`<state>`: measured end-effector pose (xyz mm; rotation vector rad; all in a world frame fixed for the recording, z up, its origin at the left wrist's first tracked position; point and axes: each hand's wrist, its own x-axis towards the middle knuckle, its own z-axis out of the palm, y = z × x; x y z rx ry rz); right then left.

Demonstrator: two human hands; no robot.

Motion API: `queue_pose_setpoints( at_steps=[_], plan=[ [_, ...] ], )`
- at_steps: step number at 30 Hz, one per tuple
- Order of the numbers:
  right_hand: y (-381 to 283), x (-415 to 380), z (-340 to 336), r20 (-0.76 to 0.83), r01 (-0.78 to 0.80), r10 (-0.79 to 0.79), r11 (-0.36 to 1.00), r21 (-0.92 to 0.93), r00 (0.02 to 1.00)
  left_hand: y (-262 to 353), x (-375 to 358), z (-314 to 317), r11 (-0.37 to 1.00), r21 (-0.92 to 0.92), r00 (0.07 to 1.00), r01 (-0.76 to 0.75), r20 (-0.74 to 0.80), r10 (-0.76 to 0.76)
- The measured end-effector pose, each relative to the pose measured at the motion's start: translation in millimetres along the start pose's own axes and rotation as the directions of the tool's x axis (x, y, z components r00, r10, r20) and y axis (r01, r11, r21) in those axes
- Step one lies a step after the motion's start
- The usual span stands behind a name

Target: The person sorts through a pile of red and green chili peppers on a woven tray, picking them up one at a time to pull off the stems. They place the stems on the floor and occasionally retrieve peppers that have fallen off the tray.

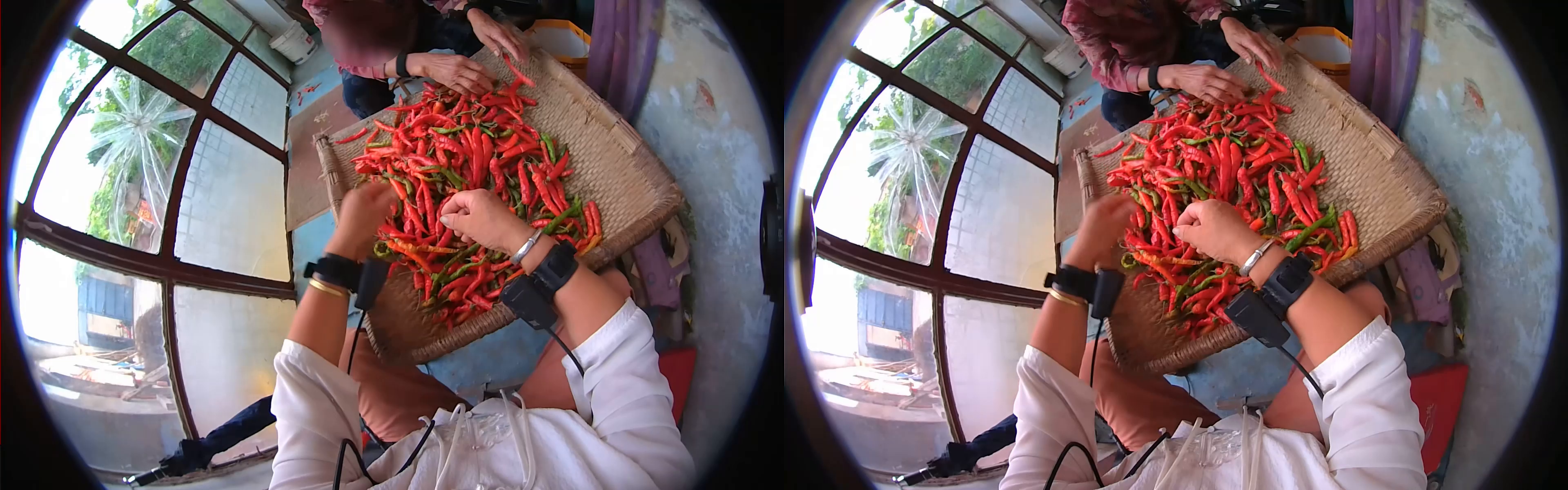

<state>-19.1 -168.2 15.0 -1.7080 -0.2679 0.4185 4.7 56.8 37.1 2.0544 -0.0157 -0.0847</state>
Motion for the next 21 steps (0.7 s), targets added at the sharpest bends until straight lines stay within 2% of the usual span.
queue_pose_setpoints(
  at_steps=[1,3,4,5,7,8,9,11,12,14,15,17,18,19,20,21],
  plan=[
    [0,2,0,-0.023,0.042,-0.042,0.999,-0.019,0.999,-4,-3,13,0.884,0.421,0.978,-0.202,0.130,0.161],
    [-1,4,3,-0.028,0.080,-0.082,0.996,-0.048,0.996,-10,-4,34,0.716,0.611,0.940,-0.338,0.177,0.293],
    [-3,3,4,-0.017,0.051,-0.051,0.998,-0.027,0.999,-9,-1,42,0.643,0.677,0.934,-0.358,0.244,0.263],
    [-4,2,4,-0.009,0.023,-0.023,1.000,-0.008,1.000,-10,0,47,0.647,0.674,0.934,-0.356,0.240,0.265],
    [1,4,5,-0.013,0.037,-0.037,0.999,-0.020,0.999,-10,5,56,0.456,0.732,0.861,-0.507,0.406,0.306],
    [1,5,7,-0.013,0.050,-0.050,0.999,-0.019,0.999,-9,7,59,0.335,0.808,0.872,-0.485,0.418,0.256],
    [0,5,7,-0.010,0.048,-0.048,0.999,-0.018,0.999,-8,9,59,0.336,0.808,0.873,-0.484,0.418,0.253],
    [-4,3,5,-0.010,0.015,-0.014,0.999,0.040,1.000,-5,13,57,0.149,0.829,0.835,-0.538,0.501,0.228],
    [-3,3,3,-0.013,0.010,-0.009,0.999,0.041,1.000,-4,16,56,0.151,0.826,0.832,-0.543,0.505,0.227],
    [-4,5,-1,-0.012,-0.004,0.004,0.999,0.037,1.000,1,18,49,0.029,0.779,0.743,-0.627,0.586,0.322],
    [-2,7,-1,-0.009,-0.005,0.005,0.999,0.040,1.000,4,15,45,0.029,0.779,0.744,-0.627,0.587,0.318],
    [5,11,-2,-0.029,0.047,-0.050,0.994,-0.101,0.998,10,11,37,0.048,0.807,0.784,-0.589,0.555,0.278],
    [8,11,-2,-0.028,0.048,-0.051,0.994,-0.100,0.998,7,10,32,0.084,0.822,0.804,-0.564,0.522,0.286],
    [11,11,-1,-0.048,0.126,-0.140,0.968,-0.216,0.989,8,8,29,0.083,0.822,0.804,-0.563,0.522,0.286],
    [11,10,0,-0.060,0.196,-0.228,0.924,-0.329,0.972,13,4,27,0.260,0.815,0.847,-0.517,0.445,0.291],
    [11,8,1,-0.061,0.195,-0.226,0.925,-0.326,0.972,18,-1,26,0.430,0.778,0.887,-0.458,0.368,0.278]
  ],
)
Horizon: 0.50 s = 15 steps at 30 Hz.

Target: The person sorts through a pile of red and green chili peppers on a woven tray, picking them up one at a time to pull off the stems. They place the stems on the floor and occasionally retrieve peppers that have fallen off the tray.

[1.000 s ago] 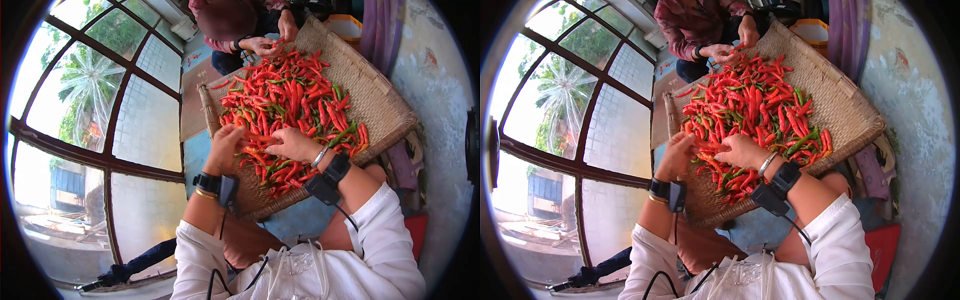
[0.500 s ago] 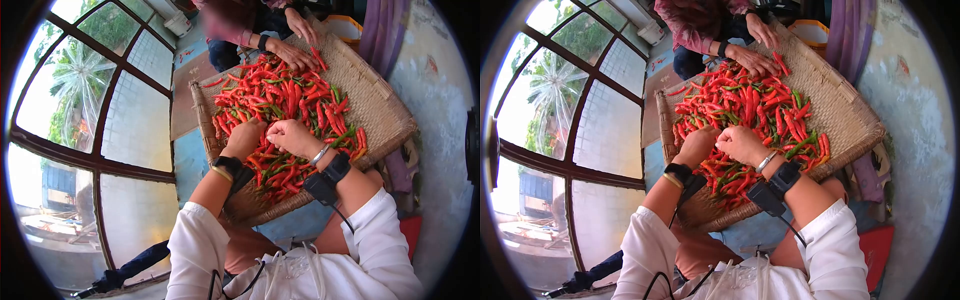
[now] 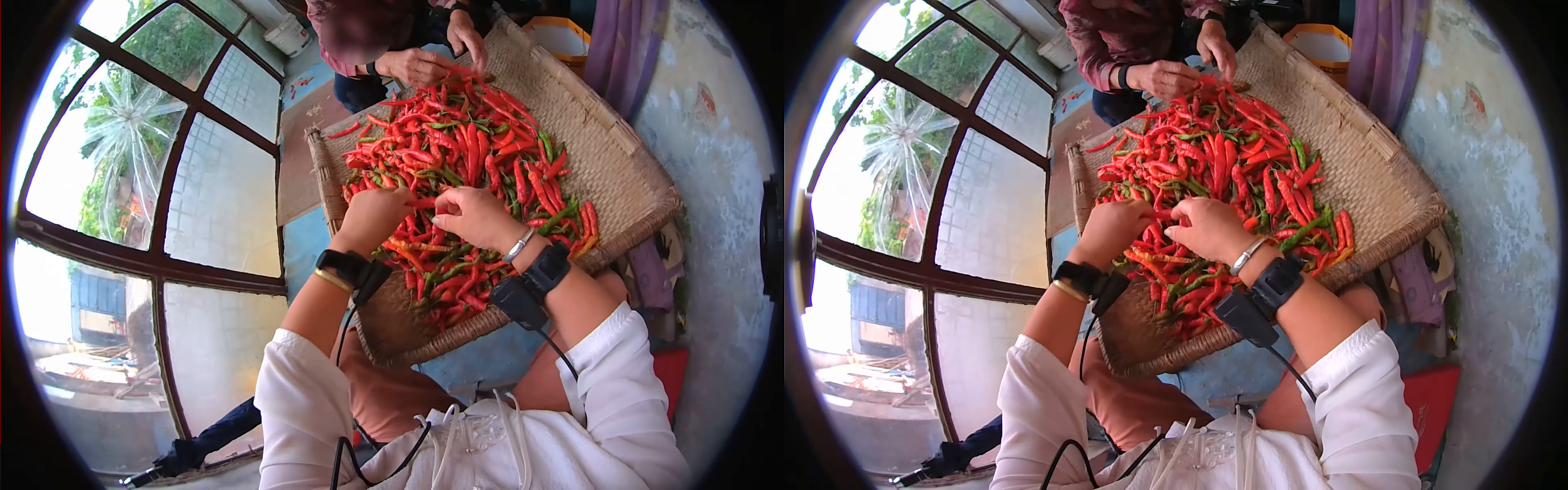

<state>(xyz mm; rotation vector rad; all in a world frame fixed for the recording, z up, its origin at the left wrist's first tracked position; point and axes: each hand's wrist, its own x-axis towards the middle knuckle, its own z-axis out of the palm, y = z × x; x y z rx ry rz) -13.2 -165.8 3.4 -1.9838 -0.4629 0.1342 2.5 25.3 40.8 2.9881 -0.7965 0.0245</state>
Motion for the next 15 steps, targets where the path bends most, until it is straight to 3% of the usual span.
queue_pose_setpoints(
  at_steps=[1,2,3,4,6,7,9,11,13,15],
  plan=[
    [-3,-2,1,-0.043,0.069,-0.071,0.997,-0.041,0.997,4,-4,-5,1.000,0.000,1.000,0.000,0.004,0.000],
    [-5,-4,1,-0.082,0.137,-0.144,0.987,-0.086,0.986,8,-8,-10,0.989,-0.145,1.000,-0.003,0.018,0.006],
    [-5,-3,0,-0.011,0.066,-0.066,0.997,-0.041,0.998,10,-12,-13,0.958,-0.286,1.000,-0.001,0.029,0.010],
    [-8,-4,1,-0.008,0.069,-0.069,0.997,-0.039,0.998,12,-17,-14,0.959,-0.284,1.000,0.003,0.030,0.006],
    [-17,-6,-3,0.144,-0.252,0.210,0.873,0.418,0.967,15,-24,-14,0.819,-0.565,0.993,0.097,0.105,-0.045],
    [-20,-7,-4,0.144,-0.253,0.211,0.873,0.418,0.967,16,-28,-14,0.771,-0.614,0.982,0.169,0.172,-0.079],
    [-23,-10,-5,0.130,-0.316,0.290,0.814,0.488,0.948,18,-33,-18,0.756,-0.631,0.977,0.175,0.208,-0.054],
    [-21,-9,-6,0.174,-0.317,0.265,0.817,0.482,0.948,15,-34,-22,0.742,-0.645,0.969,0.183,0.244,-0.027],
    [-17,-8,-7,0.220,-0.321,0.242,0.822,0.471,0.945,5,-30,-25,0.746,-0.585,0.926,0.317,0.361,-0.110],
    [-14,-5,-10,0.120,-0.267,0.239,0.830,0.489,0.964,-22,-19,-23,0.766,-0.558,0.939,0.319,0.296,-0.176]
  ],
)
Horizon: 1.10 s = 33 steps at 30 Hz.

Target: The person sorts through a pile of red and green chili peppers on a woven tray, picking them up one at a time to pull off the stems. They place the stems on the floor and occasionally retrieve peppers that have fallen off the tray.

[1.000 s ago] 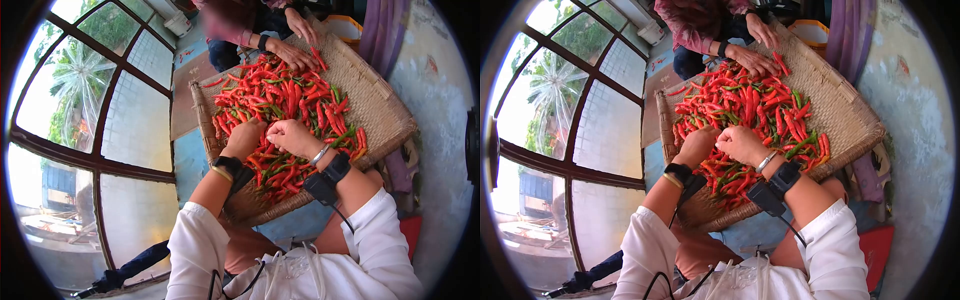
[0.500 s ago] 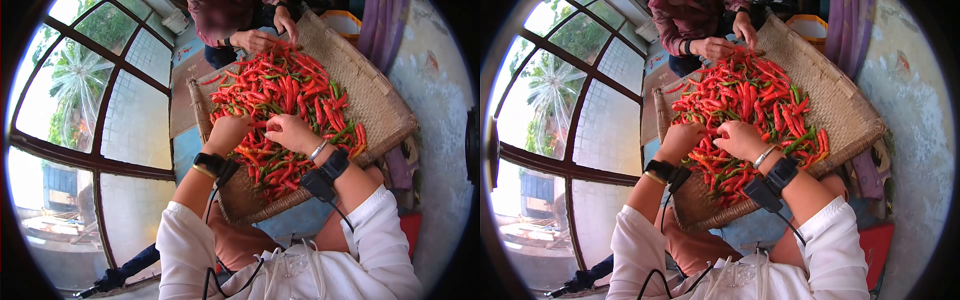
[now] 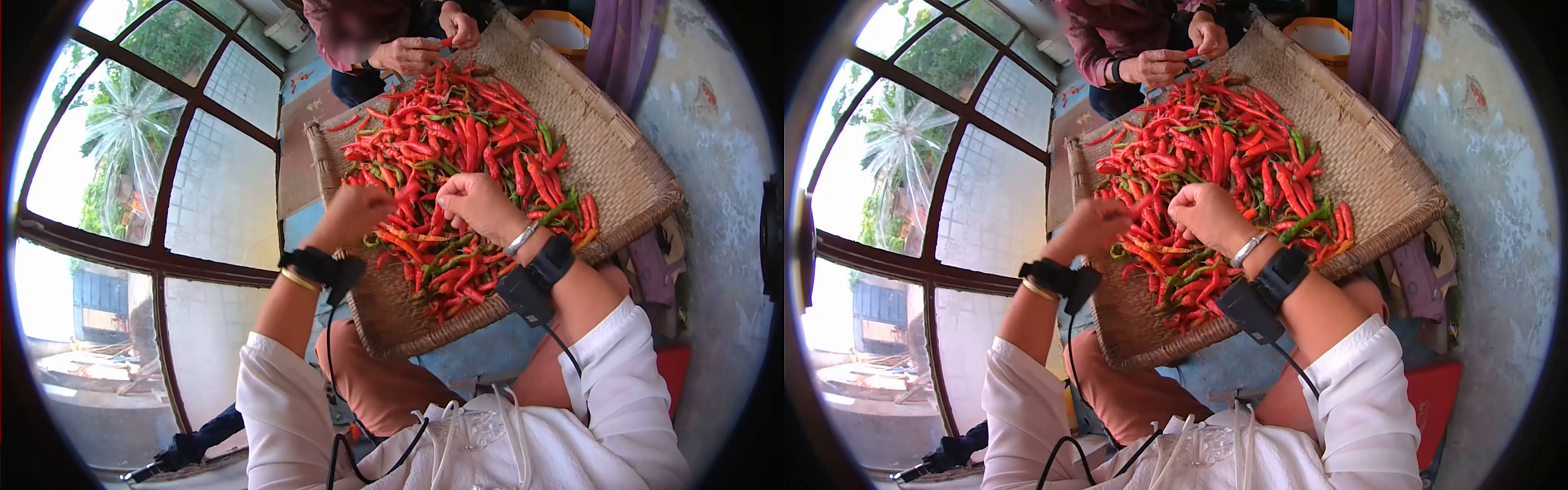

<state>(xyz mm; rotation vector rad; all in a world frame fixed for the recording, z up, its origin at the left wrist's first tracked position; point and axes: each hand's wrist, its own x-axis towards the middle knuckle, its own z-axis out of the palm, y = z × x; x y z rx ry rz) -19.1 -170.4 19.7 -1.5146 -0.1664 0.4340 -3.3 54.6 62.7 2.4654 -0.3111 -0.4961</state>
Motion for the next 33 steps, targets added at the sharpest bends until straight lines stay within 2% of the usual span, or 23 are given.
queue_pose_setpoints(
  at_steps=[1,2,3,4,5,7,8,9,10,13,15,19,21,23,24,25,27,28,29,31,33],
  plan=[
    [-3,0,-2,0.000,-0.002,0.002,1.000,0.000,1.000,-10,10,-7,0.999,0.035,0.996,0.010,-0.094,-0.006],
    [-8,-1,-5,-0.045,-0.014,0.016,0.999,0.044,0.999,-19,21,-13,0.999,0.034,0.996,0.011,-0.093,-0.008],
    [-11,-2,-6,-0.090,-0.023,0.031,0.996,0.088,0.995,-24,31,-18,0.979,0.190,0.898,-0.069,-0.416,0.145],
    [-12,-2,-7,-0.104,-0.028,0.040,0.993,0.111,0.994,-30,38,-19,0.929,0.359,0.679,-0.090,-0.660,0.321],
    [-13,-1,-9,-0.107,-0.029,0.040,0.994,0.109,0.993,-28,40,-15,0.929,0.357,0.679,-0.093,-0.660,0.322],
    [-14,-1,-10,-0.099,-0.018,0.032,0.991,0.136,0.995,-16,43,4,0.981,0.190,0.872,-0.024,-0.476,0.114],
    [-14,0,-10,-0.100,-0.019,0.033,0.991,0.136,0.994,-1,39,14,0.976,0.217,0.951,-0.019,-0.297,0.085],
    [-15,0,-10,-0.100,-0.027,0.041,0.989,0.143,0.994,14,36,26,0.950,0.311,0.977,0.006,-0.205,0.061],
    [-15,0,-9,-0.100,-0.035,0.050,0.988,0.149,0.994,7,42,44,0.952,0.306,0.989,-0.017,-0.132,0.060],
    [-12,0,-7,-0.092,-0.021,0.036,0.987,0.161,0.995,0,52,83,0.876,0.481,0.999,0.039,-0.041,-0.022],
    [-12,0,-6,-0.096,-0.010,0.025,0.987,0.160,0.995,7,46,95,0.877,0.467,0.991,0.110,-0.122,-0.060],
    [-3,2,-9,-0.060,0.004,0.002,0.995,0.104,0.998,8,43,103,0.886,0.462,0.996,0.036,-0.084,0.003],
    [-6,0,-9,-0.066,-0.034,0.039,0.996,0.077,0.997,5,42,106,0.879,0.472,0.993,0.060,-0.120,-0.003],
    [-4,-1,-11,-0.057,-0.030,0.033,0.998,0.049,0.998,4,37,101,0.902,0.431,0.993,-0.014,-0.102,0.064],
    [0,0,-12,-0.027,-0.008,0.009,0.999,0.036,1.000,4,36,95,0.945,0.324,0.993,-0.043,-0.093,0.077],
    [3,1,-13,-0.030,-0.003,0.004,0.999,0.033,1.000,5,34,91,0.945,0.325,0.992,-0.047,-0.096,0.083],
    [5,-1,-14,0.034,0.031,-0.026,0.991,-0.133,0.999,17,23,78,0.993,-0.102,0.990,0.054,-0.121,-0.066],
    [5,-2,-13,0.029,0.034,-0.028,0.973,-0.230,0.999,20,20,74,0.982,-0.175,0.980,0.074,-0.168,-0.104],
    [5,-3,-12,0.028,0.034,-0.028,0.973,-0.229,0.999,18,19,74,0.982,-0.173,0.981,0.073,-0.167,-0.103],
    [3,-6,-10,0.038,0.056,-0.046,0.944,-0.326,0.998,10,16,75,0.940,-0.335,0.968,-0.072,-0.252,-0.016],
    [1,-8,-6,0.068,0.038,-0.019,0.954,-0.298,0.997,33,-3,68,0.946,-0.319,0.969,-0.052,-0.247,-0.030]
  ],
)
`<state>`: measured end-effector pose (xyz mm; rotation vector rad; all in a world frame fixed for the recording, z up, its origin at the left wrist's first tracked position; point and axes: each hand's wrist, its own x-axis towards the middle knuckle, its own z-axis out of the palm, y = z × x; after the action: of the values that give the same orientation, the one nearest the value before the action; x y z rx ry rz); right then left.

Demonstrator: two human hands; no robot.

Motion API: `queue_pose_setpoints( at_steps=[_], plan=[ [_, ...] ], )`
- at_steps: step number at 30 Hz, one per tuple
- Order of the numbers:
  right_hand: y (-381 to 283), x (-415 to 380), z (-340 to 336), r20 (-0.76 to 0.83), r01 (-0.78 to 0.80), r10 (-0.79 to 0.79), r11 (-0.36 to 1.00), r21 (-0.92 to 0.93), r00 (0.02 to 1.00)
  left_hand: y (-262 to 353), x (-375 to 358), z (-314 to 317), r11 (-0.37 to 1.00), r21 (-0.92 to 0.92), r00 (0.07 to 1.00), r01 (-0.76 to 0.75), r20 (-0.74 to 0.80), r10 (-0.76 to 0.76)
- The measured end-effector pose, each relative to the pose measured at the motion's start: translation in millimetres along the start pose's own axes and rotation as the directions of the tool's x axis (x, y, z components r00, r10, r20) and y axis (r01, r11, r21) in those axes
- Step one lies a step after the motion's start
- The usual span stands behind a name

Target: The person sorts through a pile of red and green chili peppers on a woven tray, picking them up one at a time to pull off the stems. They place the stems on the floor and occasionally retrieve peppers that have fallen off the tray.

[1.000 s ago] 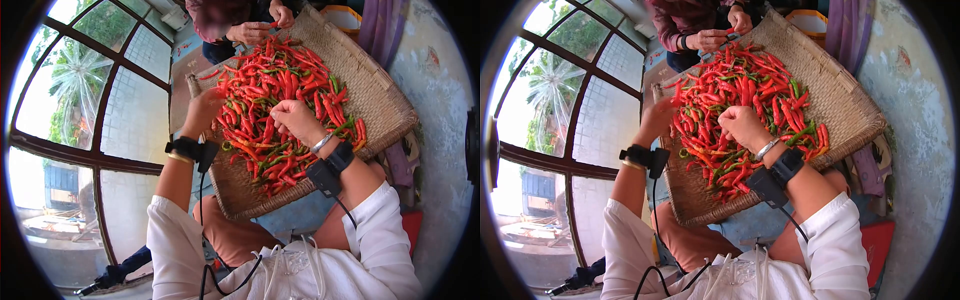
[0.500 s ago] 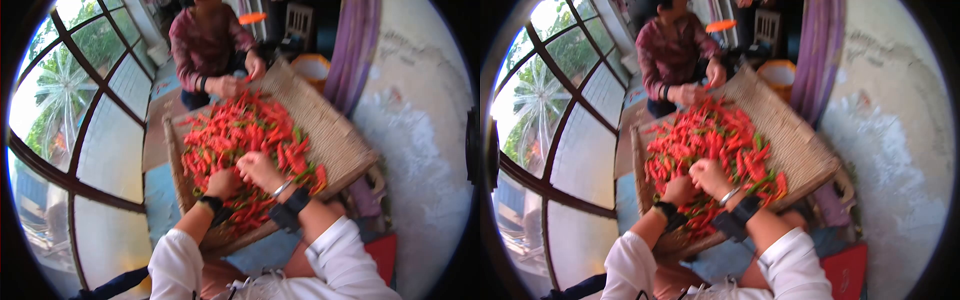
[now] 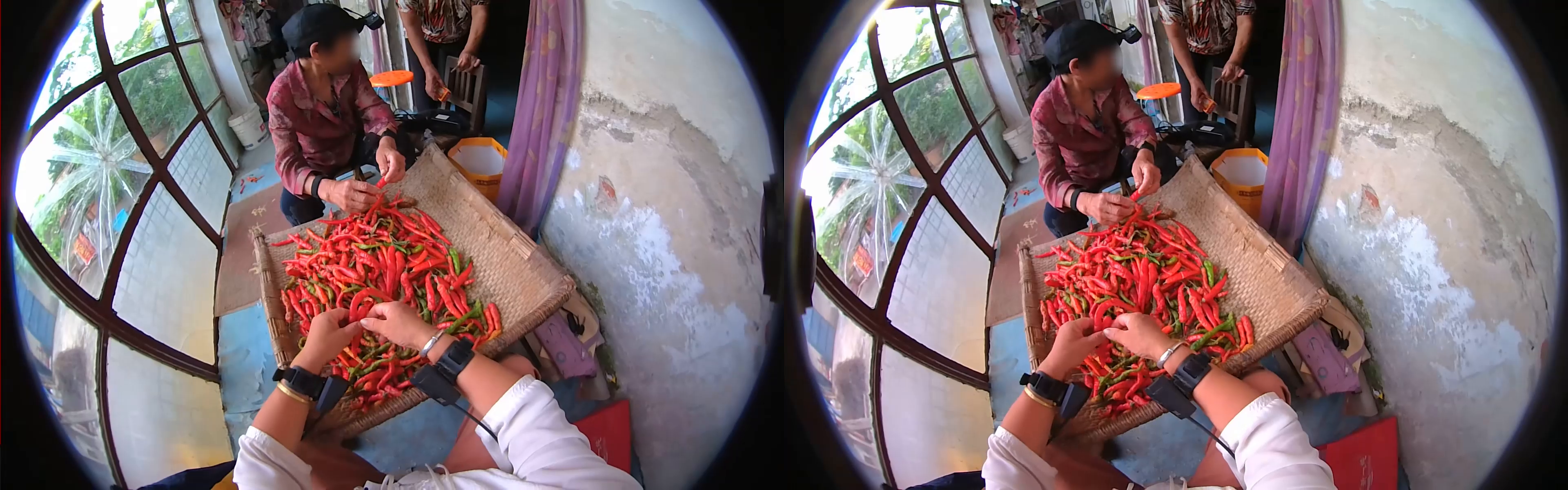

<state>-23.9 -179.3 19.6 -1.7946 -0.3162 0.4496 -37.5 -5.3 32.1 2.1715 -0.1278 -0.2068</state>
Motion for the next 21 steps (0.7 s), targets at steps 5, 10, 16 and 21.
queue_pose_setpoints(
  at_steps=[5,10,16,21],
  plan=[
    [1,-2,8,0.082,-0.013,-0.007,0.972,0.233,0.997,9,-17,-1,0.991,-0.134,0.999,-0.016,0.027,0.020],
    [1,-3,12,0.109,-0.100,0.072,0.956,0.277,0.991,2,-22,4,0.973,-0.230,0.994,-0.013,0.101,0.037],
    [-2,-5,6,0.025,-0.089,0.086,0.960,0.266,0.996,5,-17,-2,0.964,-0.255,0.988,0.077,0.146,-0.040],
    [-2,-4,1,0.031,-0.106,0.102,0.948,0.300,0.994,3,-10,-19,0.959,-0.266,0.991,0.096,0.116,-0.067]
  ],
)
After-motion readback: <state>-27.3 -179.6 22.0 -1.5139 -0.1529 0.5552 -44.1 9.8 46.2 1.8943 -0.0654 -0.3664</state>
